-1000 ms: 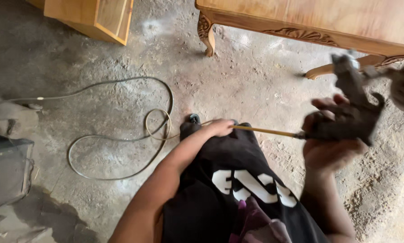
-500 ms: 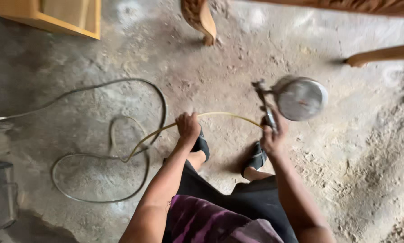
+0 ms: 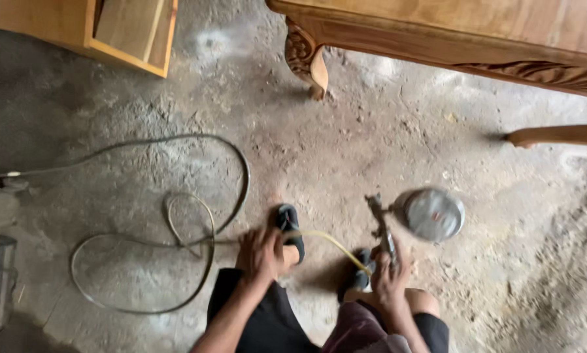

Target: The person uses a spray gun connected to an air compressor to apply a finish to a wooden table. They move around the table, spraying the legs and underside surfaces while managing the hose.

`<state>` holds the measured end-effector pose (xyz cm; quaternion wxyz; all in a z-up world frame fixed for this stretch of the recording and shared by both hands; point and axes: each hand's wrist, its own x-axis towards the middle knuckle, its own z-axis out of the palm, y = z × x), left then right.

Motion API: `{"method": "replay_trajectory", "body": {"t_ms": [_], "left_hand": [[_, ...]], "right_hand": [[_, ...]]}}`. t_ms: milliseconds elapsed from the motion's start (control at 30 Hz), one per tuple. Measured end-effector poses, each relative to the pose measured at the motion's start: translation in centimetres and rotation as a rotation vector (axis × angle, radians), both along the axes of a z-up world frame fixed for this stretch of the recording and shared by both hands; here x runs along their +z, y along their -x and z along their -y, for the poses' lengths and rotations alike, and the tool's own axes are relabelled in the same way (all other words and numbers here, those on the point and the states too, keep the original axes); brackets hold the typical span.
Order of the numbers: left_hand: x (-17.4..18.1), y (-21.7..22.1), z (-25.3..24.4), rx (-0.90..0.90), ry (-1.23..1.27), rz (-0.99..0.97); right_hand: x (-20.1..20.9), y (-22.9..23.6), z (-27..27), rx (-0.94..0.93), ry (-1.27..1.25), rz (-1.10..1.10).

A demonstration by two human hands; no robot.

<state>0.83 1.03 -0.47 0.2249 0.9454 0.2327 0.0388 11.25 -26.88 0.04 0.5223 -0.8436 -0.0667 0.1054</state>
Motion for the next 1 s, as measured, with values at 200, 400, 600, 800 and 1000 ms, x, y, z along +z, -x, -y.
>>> {"method": "replay_trajectory", "body": {"t_ms": [200,400,600,800,1000], "left_hand": [[-12.9,-14.5,-7.3,-0.172,-0.212,-0.114],[-15.9,-17.4,-6.8,-0.138,-0.211,-0.14],[-15.6,-15.4,-7.7,-0.034,-0.303,0.056],[-14.5,-14.3,-6.1,-0.032,-0.388,0.135],[-15.8,-16.1,-3.4,-0.109,-0.353,-0.03]], "right_hand": [[-6.9,-12.5,-5.8,0.091,-0.143,0.067],[-7.5,-16.6,-9.0,0.207,-0.524,0.211],[-7.9,-18.0,-9.5,0.272,-0.833,0.142],[-12.2,-19.3,-8.2,0.142,-0.857,-0.162],[-21.6,-21.5,-8.5,-0.004,-0.835,-0.257]]}}
